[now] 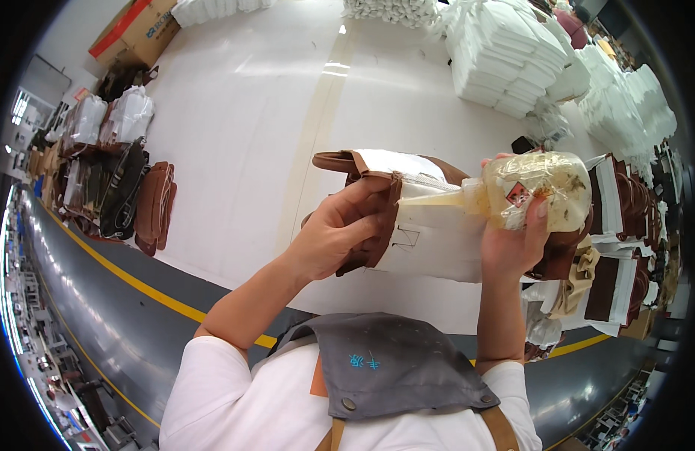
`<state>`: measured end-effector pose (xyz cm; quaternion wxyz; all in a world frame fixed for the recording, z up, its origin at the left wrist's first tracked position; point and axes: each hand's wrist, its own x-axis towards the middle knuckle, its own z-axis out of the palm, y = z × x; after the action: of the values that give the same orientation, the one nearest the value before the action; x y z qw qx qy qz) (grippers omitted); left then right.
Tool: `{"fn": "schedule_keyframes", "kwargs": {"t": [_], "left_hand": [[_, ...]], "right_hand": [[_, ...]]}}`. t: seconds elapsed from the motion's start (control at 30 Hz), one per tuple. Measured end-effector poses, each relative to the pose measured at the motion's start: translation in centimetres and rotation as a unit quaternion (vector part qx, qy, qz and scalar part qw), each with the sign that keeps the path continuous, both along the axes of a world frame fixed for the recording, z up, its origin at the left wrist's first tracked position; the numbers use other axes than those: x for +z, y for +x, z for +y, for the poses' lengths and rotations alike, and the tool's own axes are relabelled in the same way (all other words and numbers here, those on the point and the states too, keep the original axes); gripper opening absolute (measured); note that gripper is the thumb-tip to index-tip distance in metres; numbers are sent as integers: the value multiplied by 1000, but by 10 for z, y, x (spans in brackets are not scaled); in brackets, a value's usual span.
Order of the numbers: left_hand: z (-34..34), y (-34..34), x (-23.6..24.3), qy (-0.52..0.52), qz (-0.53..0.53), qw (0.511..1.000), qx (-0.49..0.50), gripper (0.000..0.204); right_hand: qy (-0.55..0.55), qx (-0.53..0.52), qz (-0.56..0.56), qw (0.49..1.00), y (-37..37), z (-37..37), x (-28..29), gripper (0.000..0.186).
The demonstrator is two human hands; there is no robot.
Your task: Apply glue to bag edges and organize leather strips at a workstation.
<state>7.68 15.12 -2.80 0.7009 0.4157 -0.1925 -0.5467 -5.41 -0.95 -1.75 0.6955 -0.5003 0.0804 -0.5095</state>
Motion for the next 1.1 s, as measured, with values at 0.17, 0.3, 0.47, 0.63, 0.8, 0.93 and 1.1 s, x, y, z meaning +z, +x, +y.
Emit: {"fn": "schedule_keyframes", "kwargs": {"t": [0.17, 0.3, 0.47, 0.63, 0.8, 0.93, 1.1], "left_hand": [[-2, 3, 3, 7, 18, 1000, 2, 40], [-3, 4, 3, -5, 21, 1000, -5, 40], [-4, 5, 1, -12, 20, 1000, 4, 40], [-5, 7, 6, -12, 16, 1000, 4, 40], [-6, 7, 8, -11, 21, 1000, 10, 40], [-7, 9, 7, -8, 20, 1000, 8, 39], [-8, 12, 7, -10, 23, 1000, 9, 39]], "right_hand": [[-17, -5, -3, 1000, 5, -1, 3, 52], [-51, 13, 14, 999, 7, 2, 6, 51], [-54, -4, 24, 998, 8, 4, 10, 51], [-48, 12, 52, 997, 1, 4, 8, 53], [-102, 74, 51, 991, -4, 6, 14, 58], [-103, 104, 39, 988, -5, 14, 19, 59], [-114, 58, 119, 985, -8, 26, 19, 79]]}}
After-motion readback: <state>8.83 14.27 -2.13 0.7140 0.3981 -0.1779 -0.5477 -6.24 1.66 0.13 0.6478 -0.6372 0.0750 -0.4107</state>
